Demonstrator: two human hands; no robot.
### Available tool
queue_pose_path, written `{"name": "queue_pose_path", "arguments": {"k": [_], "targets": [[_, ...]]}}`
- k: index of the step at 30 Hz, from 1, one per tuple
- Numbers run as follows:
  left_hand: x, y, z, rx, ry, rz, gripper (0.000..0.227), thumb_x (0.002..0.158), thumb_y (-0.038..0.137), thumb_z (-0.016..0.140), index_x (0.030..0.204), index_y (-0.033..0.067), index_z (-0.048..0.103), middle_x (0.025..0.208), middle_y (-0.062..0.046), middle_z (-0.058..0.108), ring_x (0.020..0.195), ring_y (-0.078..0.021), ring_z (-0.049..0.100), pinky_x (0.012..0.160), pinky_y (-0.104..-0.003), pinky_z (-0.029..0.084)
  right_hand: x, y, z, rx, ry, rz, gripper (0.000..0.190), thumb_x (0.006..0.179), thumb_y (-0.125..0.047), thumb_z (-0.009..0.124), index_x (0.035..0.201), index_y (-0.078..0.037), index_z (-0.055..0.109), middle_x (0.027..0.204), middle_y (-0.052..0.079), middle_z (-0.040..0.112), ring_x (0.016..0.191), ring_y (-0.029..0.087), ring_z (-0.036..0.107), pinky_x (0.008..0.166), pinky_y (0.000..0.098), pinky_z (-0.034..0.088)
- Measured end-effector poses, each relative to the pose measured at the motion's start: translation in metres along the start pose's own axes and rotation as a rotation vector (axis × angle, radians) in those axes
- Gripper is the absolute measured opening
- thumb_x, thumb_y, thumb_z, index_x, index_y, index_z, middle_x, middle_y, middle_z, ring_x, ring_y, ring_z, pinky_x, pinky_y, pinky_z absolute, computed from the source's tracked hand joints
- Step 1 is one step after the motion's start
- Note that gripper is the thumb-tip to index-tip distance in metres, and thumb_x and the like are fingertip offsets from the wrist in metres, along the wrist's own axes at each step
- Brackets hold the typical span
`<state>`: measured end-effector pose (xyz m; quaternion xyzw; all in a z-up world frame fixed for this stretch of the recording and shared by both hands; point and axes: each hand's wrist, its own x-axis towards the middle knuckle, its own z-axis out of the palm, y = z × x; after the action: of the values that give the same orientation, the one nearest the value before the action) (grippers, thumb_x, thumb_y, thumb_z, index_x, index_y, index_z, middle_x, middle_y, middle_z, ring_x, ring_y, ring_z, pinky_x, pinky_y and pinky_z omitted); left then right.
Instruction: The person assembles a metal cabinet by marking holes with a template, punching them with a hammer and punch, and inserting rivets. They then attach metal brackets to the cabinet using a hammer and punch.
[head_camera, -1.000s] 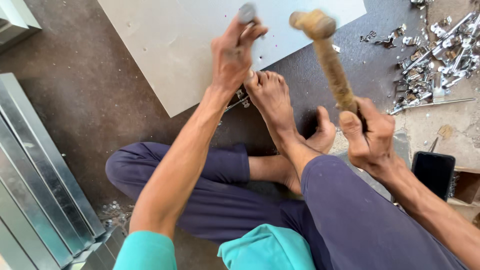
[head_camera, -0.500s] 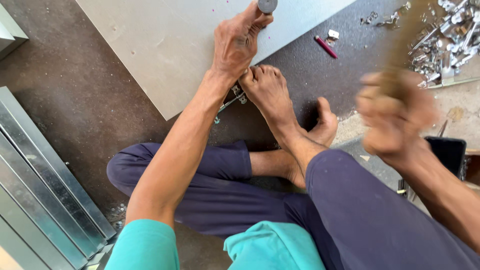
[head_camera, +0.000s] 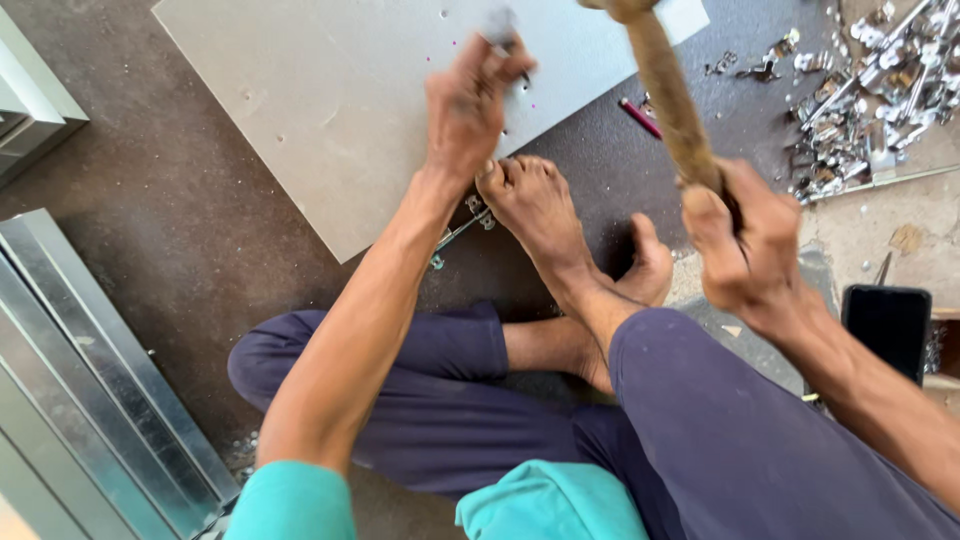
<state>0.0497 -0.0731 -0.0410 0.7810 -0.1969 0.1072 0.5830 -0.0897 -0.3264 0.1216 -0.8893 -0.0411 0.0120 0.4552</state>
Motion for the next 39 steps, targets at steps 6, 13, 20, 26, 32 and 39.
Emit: {"name": "queue_pose_path", "arguments": {"k": [6,13,20,26,32,39], "targets": [[-0.011,0.002,-0.003,0.131,-0.123,-0.009,0.023,0.104,0.010,0.065,0.126,0.0103,0.060,0.104,-0.004,0.080,0.088,-0.0165,0.081,0.066,-0.029,0.066,-0.017,0.005,-0.005,-0.042,-0.011,0.027,0.035,0.114,-0.030,0.056,0.118,0.004,0.063,0.070,0.000,0.054,0.055,0.008,0.051,0.050,0.0250,0.039],[-0.008,0.019,-0.008,0.230,-0.124,-0.033,0.023,0.100,0.015,0.070,0.121,0.0108,0.062,0.100,-0.001,0.081,0.078,-0.0170,0.079,0.061,-0.032,0.062,-0.017,-0.012,-0.018,-0.025,0.052,-0.174,0.026,0.116,-0.025,0.048,0.112,-0.001,0.056,0.074,0.001,0.057,0.057,0.006,0.053,0.056,0.0239,0.046],[-0.006,0.023,-0.010,0.220,-0.097,-0.008,0.022,0.099,0.011,0.068,0.121,0.0129,0.066,0.096,0.000,0.080,0.081,-0.0176,0.079,0.062,-0.032,0.061,-0.013,-0.004,-0.003,-0.121,-0.042,0.055,0.027,0.106,-0.024,0.052,0.111,0.002,0.059,0.062,0.004,0.053,0.049,0.010,0.047,0.044,0.0311,0.038],[-0.012,0.017,-0.006,0.193,-0.145,-0.093,0.023,0.098,0.006,0.071,0.120,0.0128,0.066,0.101,-0.002,0.080,0.083,-0.0158,0.077,0.066,-0.033,0.060,-0.036,0.046,0.006,-0.099,-0.045,0.028,0.029,0.109,-0.025,0.050,0.104,0.003,0.058,0.061,0.002,0.052,0.049,0.008,0.046,0.045,0.0297,0.036],[-0.045,0.053,-0.109,0.490,0.589,-0.242,0.033,0.099,-0.003,0.048,0.127,0.0095,0.060,0.116,-0.008,0.073,0.105,-0.0216,0.071,0.095,-0.033,0.056,0.067,0.097,0.007,-0.214,0.071,0.313,0.041,0.111,-0.036,0.060,0.099,0.003,0.058,0.069,0.010,0.057,0.051,0.023,0.053,0.044,0.0392,0.043],[-0.129,0.042,-0.149,0.444,0.912,-0.472,0.024,0.117,0.025,0.043,0.121,0.0042,0.054,0.117,-0.012,0.077,0.098,-0.0187,0.073,0.086,-0.032,0.059,0.113,0.116,0.011,-0.296,0.099,0.188,0.047,0.088,-0.035,0.095,0.103,-0.003,0.065,0.092,0.010,0.071,0.076,0.019,0.067,0.069,0.0339,0.056]]}}
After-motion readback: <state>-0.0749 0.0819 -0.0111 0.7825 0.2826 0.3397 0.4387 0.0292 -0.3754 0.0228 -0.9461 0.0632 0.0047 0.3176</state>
